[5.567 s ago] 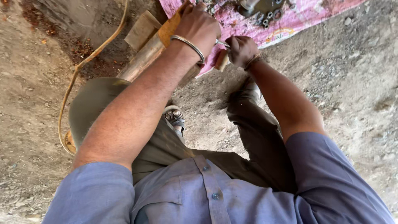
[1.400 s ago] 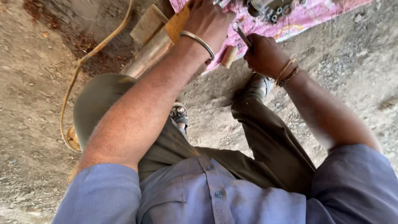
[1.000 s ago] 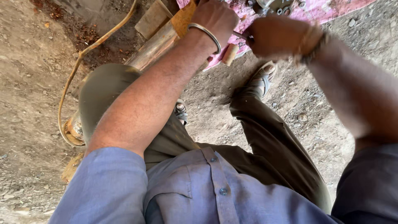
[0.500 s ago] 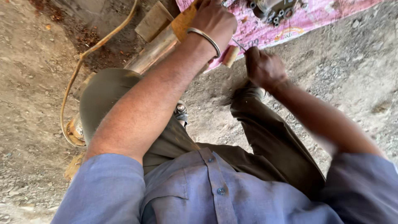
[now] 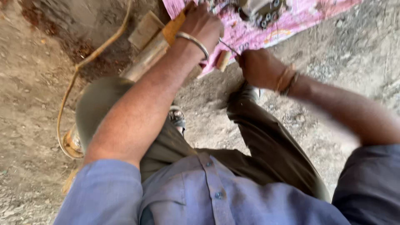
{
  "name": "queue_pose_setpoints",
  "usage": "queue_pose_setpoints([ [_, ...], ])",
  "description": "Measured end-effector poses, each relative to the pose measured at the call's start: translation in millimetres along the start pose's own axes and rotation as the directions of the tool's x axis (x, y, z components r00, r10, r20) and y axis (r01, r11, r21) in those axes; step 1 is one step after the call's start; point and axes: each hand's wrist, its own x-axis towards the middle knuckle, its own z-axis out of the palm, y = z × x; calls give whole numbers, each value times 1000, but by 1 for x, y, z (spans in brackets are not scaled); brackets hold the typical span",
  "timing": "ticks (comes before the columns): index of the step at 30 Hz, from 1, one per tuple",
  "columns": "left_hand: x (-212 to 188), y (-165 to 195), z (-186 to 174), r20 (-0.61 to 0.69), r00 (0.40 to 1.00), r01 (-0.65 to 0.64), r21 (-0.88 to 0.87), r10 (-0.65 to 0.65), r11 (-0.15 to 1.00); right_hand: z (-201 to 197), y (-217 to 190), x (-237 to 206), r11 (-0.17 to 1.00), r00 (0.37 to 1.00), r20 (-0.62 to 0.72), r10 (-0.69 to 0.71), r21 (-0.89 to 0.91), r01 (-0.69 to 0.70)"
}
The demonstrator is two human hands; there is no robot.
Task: The person sits on the ground working on a large metal hydraulic cylinder laid on a pink sack. They use a wrench to loosen and turn nuts and bolts on the cylinder's end fitting, handle small fasteners picked from the sack, and reposition the cylinder while continuing to work on the bolts by hand and with the wrench.
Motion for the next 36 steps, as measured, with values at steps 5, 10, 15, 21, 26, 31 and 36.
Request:
queue_pose_setpoints([
  [5,-6,1,2,27,1000,11,35,-12,999,49,18,62,992,961,-256,-102,-105,77],
  [10,-8,-1,0,-11,999,-33,120,34,992,42,3,82,919,706,-613,-353,-87,384],
  [15,-8,0,-7,-67,997,-14,153,24,988,6,6,-2,959,978,192,85,251,-133],
  [21,-8,-3,-2,-139,990,-39,10,40,999,14,18,-2,984,980,-140,-139,-127,121],
  [26,-11,-1,-6,5,999,46,19,-47,999,37,14,89,935,754,-558,-348,-141,327],
  [31,-17,5,-22,-92,992,-87,-50,83,995,32,3,92,888,598,-674,-434,-206,412],
  [36,-12,7,-20,-10,1000,29,-12,-29,1000,32,-3,78,866,576,-647,-500,-379,327],
])
